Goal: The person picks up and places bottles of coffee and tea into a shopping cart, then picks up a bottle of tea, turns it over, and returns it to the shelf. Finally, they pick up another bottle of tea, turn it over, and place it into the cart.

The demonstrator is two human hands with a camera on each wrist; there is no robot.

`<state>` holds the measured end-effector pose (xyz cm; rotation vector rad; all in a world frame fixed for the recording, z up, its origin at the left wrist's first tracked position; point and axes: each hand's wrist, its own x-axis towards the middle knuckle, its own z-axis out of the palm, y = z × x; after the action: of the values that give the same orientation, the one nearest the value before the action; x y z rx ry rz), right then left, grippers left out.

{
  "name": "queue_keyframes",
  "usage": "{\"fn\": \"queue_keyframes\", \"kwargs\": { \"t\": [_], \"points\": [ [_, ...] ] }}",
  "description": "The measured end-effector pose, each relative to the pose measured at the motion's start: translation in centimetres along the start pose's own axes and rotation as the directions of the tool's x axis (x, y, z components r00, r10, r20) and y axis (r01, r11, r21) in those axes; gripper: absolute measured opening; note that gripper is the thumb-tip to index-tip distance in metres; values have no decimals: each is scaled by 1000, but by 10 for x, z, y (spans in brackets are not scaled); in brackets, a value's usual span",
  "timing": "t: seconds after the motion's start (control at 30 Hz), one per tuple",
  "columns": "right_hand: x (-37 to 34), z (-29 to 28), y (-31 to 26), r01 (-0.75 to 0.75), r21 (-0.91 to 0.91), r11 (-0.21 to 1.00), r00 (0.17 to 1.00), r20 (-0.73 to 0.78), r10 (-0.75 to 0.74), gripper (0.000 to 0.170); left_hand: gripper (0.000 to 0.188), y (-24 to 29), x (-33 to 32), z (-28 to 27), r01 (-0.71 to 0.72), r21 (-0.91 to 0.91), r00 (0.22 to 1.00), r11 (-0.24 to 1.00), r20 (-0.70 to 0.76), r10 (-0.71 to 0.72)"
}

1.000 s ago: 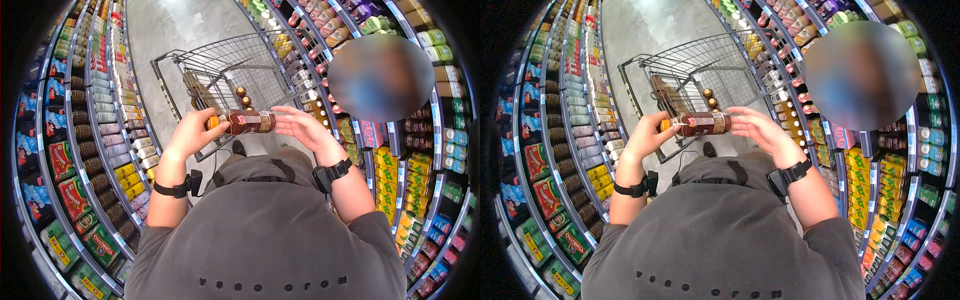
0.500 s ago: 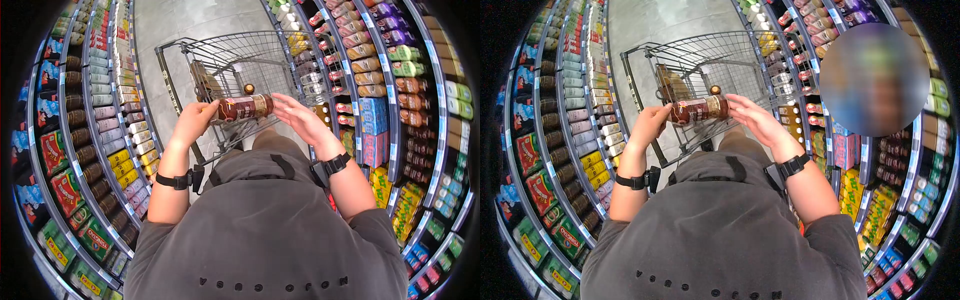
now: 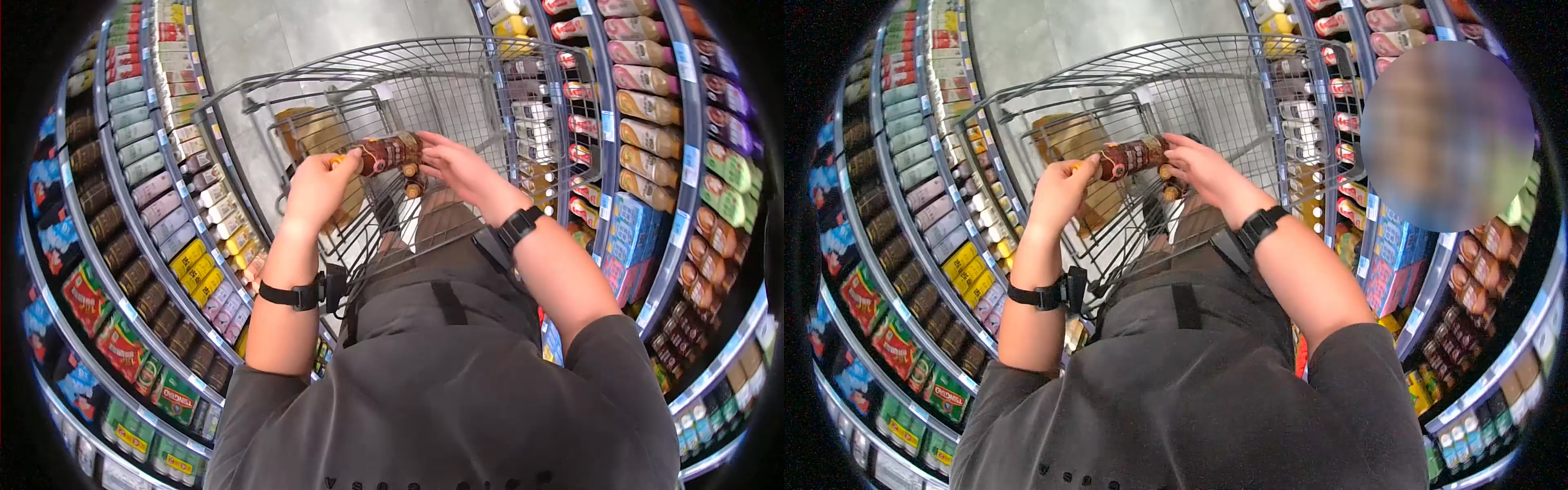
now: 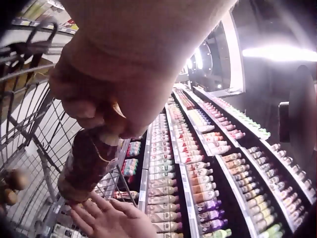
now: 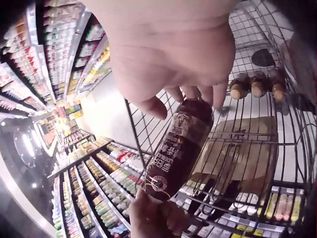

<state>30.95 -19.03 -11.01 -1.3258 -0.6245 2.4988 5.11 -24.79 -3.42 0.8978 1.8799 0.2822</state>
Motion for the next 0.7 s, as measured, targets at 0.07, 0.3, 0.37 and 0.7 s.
{"fn": "queue_keyframes", "kwargs": {
  "t": [0.07, 0.3, 0.37, 0.7],
  "points": [
    [33, -17, 10, -12, 95, 995, 1000, -19, 14, 63, 58, 9, 30, 16, 60, 45, 998, 997, 9, -61],
    [113, -48, 29, -89, 42, 995, 996, 24, 88, 70, 58, 6, 118, 76, 201, 307, 978, 930, -12, -207],
    [126, -55, 35, -112, 2, 994, 993, 44, 111, 76, 58, -6, 142, 89, 194, 348, 979, 917, -4, -205],
    [166, -85, 66, -169, 23, 985, 986, -10, 169, 76, 67, -27, 213, 148, 237, 601, 945, 763, 40, -324]
  ]
}}
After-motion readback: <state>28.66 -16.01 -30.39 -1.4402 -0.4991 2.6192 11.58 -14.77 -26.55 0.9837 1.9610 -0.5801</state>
